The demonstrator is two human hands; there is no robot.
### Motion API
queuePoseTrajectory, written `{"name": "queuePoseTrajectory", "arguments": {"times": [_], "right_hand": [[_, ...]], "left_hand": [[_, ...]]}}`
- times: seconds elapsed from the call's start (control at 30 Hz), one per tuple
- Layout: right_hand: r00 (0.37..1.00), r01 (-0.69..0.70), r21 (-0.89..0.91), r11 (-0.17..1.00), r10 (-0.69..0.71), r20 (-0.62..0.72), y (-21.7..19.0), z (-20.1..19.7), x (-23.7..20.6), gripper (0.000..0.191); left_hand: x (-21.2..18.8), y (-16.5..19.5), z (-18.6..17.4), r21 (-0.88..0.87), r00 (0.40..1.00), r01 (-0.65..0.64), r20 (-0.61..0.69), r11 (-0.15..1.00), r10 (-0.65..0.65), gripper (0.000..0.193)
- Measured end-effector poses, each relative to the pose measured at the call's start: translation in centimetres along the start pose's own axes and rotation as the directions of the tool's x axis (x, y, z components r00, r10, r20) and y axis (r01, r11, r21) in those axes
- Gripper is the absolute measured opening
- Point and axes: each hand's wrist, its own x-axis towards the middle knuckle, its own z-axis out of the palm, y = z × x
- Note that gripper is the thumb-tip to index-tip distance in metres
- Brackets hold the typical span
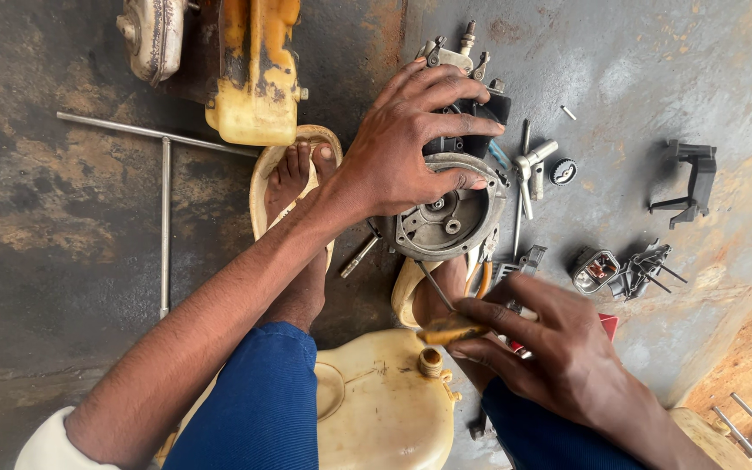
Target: The person kneels on a concrete floor disassembling a small gasoline engine from a brush cutter. They hold the engine casing, unscrew fasteners with a screwdriver, detach the recoil starter and other components by hand, and arrange removed parts and hand tools on the floor around them.
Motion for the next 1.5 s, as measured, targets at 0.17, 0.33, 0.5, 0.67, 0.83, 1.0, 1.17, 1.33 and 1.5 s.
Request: {"name": "queuePoseTrajectory", "arguments": {"times": [0.17,0.33,0.5,0.67,0.83,1.0,1.17,1.33,1.5], "right_hand": [[0.975,-0.187,0.311,0.932,0.138,0.174,-0.7,0.2,0.5,0.060],[0.967,0.229,0.098,0.969,-0.214,-0.141,-0.3,-0.4,0.6,0.043],[0.957,0.262,-0.200,0.944,-0.281,-0.073,-0.1,0.5,0.6,0.057],[0.997,-0.021,0.283,0.959,-0.002,0.082,-0.1,-0.4,0.6,0.062],[0.982,0.159,-0.053,0.986,-0.164,-0.094,-0.5,-0.7,1.0,0.051],[0.991,-0.093,0.325,0.941,0.056,0.124,-0.6,0.4,0.9,0.057],[0.982,0.187,0.237,0.953,-0.181,-0.050,0.2,0.1,0.4,0.039],[0.984,-0.154,-0.024,0.988,0.155,0.083,-0.3,0.3,0.6,0.050],[0.987,0.158,0.244,0.957,-0.152,-0.042,-0.4,-1.3,0.8,0.024]], "left_hand": [[-0.1,0.0,0.0,0.003,1.000,0.002,0.005,1.000,-0.002,0.051],[0.0,-0.1,0.1,0.006,1.000,0.002,0.007,1.000,-0.002,0.050],[-0.1,-0.1,0.0,0.004,1.000,0.002,0.004,1.000,-0.002,0.051],[-0.1,-0.1,-0.1,0.008,1.000,-0.001,0.007,1.000,0.001,0.051],[-0.2,-0.2,-0.3,0.002,1.000,0.002,0.009,1.000,-0.002,0.051],[-0.2,-0.2,-0.2,0.001,1.000,-0.010,-0.005,1.000,0.010,0.050],[-0.1,-0.2,-0.2,0.009,1.000,-0.007,0.000,1.000,0.007,0.051],[-0.1,-0.1,-0.2,0.006,1.000,0.000,0.003,1.000,0.000,0.051],[-0.1,0.0,-0.1,0.007,1.000,0.000,-0.004,1.000,0.000,0.050]]}}
